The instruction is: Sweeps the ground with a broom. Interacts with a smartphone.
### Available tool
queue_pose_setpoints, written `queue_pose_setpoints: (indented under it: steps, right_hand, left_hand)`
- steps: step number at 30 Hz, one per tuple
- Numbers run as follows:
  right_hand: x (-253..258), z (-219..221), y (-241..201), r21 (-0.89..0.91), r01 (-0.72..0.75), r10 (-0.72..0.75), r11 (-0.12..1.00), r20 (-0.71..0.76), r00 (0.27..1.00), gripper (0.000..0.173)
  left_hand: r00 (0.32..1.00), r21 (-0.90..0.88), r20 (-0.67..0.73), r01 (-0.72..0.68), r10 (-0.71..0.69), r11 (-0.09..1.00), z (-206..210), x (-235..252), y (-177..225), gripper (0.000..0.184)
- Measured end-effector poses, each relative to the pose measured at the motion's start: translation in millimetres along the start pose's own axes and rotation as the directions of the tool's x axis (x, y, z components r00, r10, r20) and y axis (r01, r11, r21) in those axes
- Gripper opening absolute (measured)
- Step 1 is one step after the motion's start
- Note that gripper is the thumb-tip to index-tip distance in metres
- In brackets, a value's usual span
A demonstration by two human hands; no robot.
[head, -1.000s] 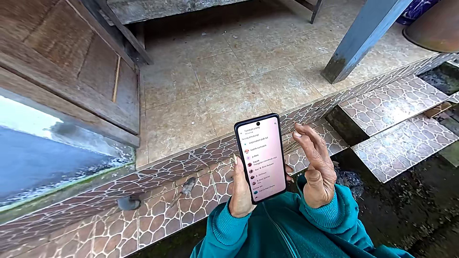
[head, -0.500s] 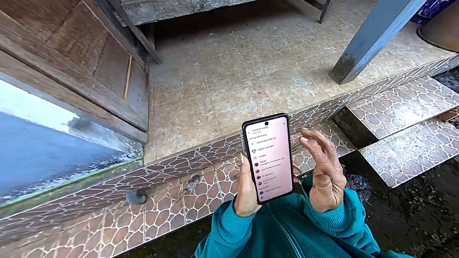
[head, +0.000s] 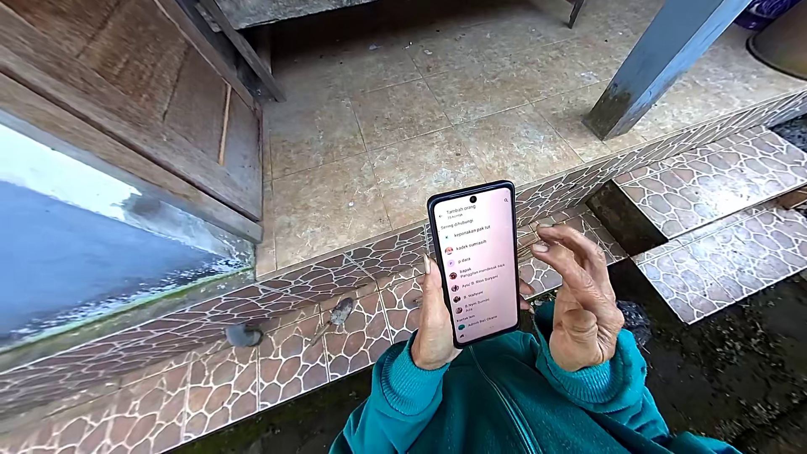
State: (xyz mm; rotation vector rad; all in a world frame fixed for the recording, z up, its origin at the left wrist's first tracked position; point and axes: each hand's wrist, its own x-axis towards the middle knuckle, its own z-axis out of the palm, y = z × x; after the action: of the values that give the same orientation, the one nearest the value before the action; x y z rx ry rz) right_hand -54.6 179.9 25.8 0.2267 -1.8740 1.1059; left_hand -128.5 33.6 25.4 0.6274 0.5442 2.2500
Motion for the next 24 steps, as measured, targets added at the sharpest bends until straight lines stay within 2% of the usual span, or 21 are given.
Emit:
queue_pose_setpoints:
  steps: [5,9,15,24]
  right_hand:
    - [-0.6,0.4,-3.6,-0.025,0.008,-0.008,1.0,0.011,1.0,0.054]
    - [-2.9,3.9,-5.2,-0.196,0.082,-0.065,0.977,0.089,0.994,0.056]
    - [-4.4,8.5,-5.5,-0.343,0.181,-0.141,0.922,0.137,0.98,0.061]
    - [-4.9,10.3,-2.9,-0.391,0.204,-0.14,0.898,0.186,0.973,0.06]
  left_hand:
    - [0.998,0.03,-0.052,-0.037,0.039,0.999,7.6,-2.6,1.7,0.063]
    - [0.989,0.115,-0.104,-0.091,0.104,0.989,8.1,-5.6,-0.8,0.057]
    - [0.991,0.103,-0.083,-0.092,0.101,0.99,9.5,-6.8,-3.8,0.055]
    - [0.989,0.131,-0.104,-0.094,0.108,0.987,9.5,-8.7,-5.8,0.057]
